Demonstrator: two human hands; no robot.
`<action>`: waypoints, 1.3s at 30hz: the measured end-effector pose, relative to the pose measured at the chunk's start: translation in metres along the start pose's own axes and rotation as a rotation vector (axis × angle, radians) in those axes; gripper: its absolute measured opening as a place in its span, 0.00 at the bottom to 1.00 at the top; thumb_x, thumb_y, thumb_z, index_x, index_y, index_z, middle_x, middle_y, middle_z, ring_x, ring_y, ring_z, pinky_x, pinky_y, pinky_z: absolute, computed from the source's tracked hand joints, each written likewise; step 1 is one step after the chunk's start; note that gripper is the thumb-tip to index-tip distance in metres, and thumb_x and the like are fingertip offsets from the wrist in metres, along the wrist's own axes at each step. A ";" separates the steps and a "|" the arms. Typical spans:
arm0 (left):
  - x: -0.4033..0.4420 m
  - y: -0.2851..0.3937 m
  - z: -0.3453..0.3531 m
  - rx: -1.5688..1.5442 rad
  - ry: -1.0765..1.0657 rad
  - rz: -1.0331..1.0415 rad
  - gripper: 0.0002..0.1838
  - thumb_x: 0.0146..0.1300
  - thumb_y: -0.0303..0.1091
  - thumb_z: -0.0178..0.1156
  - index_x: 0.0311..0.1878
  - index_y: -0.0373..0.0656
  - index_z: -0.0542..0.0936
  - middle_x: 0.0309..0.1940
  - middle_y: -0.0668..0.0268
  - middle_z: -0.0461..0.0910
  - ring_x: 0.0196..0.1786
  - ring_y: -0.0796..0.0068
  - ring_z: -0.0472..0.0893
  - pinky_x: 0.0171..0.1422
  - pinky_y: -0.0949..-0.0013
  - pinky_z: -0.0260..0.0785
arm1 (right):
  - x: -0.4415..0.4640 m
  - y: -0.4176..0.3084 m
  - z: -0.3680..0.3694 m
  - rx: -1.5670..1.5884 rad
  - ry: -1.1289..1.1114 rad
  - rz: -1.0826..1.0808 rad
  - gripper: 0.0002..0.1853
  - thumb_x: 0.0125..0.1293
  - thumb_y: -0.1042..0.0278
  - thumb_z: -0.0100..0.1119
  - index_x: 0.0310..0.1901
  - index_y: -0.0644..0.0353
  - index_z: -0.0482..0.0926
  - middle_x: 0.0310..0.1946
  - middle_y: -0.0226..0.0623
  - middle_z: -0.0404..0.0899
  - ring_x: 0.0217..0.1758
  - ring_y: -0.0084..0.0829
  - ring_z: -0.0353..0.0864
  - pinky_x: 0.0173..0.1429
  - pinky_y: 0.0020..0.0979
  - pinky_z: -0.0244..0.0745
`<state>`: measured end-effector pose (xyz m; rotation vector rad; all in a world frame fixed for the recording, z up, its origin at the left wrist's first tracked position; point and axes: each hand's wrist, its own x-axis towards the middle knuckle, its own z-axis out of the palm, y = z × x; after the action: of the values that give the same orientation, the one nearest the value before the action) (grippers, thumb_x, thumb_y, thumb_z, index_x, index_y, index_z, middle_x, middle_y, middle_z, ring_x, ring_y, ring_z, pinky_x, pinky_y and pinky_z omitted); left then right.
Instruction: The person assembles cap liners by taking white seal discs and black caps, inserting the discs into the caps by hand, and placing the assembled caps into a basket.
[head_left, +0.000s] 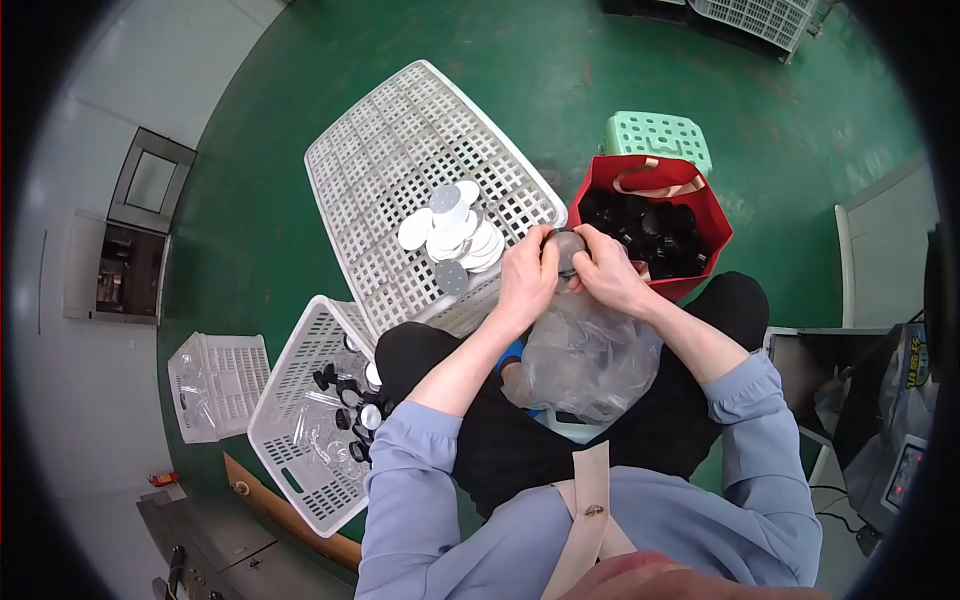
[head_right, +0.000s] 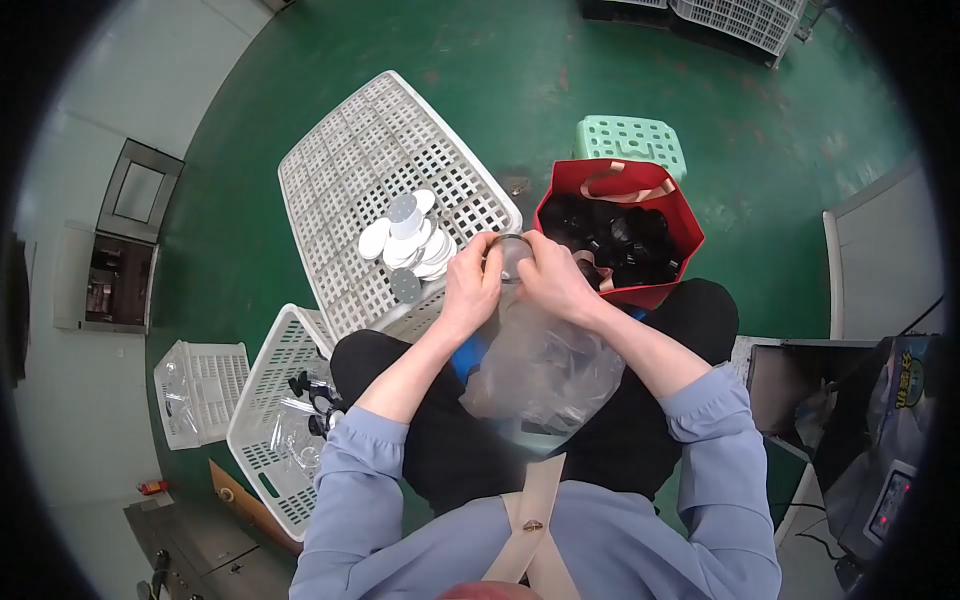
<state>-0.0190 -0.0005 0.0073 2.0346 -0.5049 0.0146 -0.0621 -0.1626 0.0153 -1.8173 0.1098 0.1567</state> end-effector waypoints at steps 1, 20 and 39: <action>0.000 0.008 -0.003 -0.058 -0.022 -0.061 0.11 0.71 0.31 0.55 0.49 0.34 0.80 0.28 0.47 0.81 0.31 0.57 0.85 0.37 0.59 0.74 | -0.001 -0.003 -0.001 0.048 -0.039 -0.018 0.16 0.70 0.74 0.47 0.57 0.70 0.72 0.35 0.38 0.82 0.28 0.22 0.83 0.34 0.26 0.80; -0.276 -0.116 -0.329 0.205 0.707 -0.616 0.16 0.66 0.27 0.45 0.40 0.36 0.84 0.22 0.75 0.72 0.24 0.81 0.69 0.30 0.75 0.62 | 0.067 0.118 -0.088 -0.693 -0.093 0.197 0.12 0.59 0.66 0.59 0.40 0.61 0.86 0.32 0.46 0.87 0.41 0.39 0.89 0.47 0.40 0.83; -0.037 -0.019 -0.161 0.733 -0.012 -0.171 0.27 0.56 0.49 0.72 0.54 0.40 0.83 0.47 0.56 0.84 0.52 0.54 0.84 0.57 0.56 0.75 | 0.056 0.166 -0.052 -1.424 -0.173 -0.026 0.12 0.69 0.65 0.52 0.41 0.58 0.85 0.39 0.46 0.87 0.45 0.45 0.89 0.51 0.42 0.84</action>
<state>-0.0142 0.1555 0.0637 2.7907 -0.3555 0.0962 -0.0304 -0.2535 -0.1402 -3.2011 -0.2151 0.4448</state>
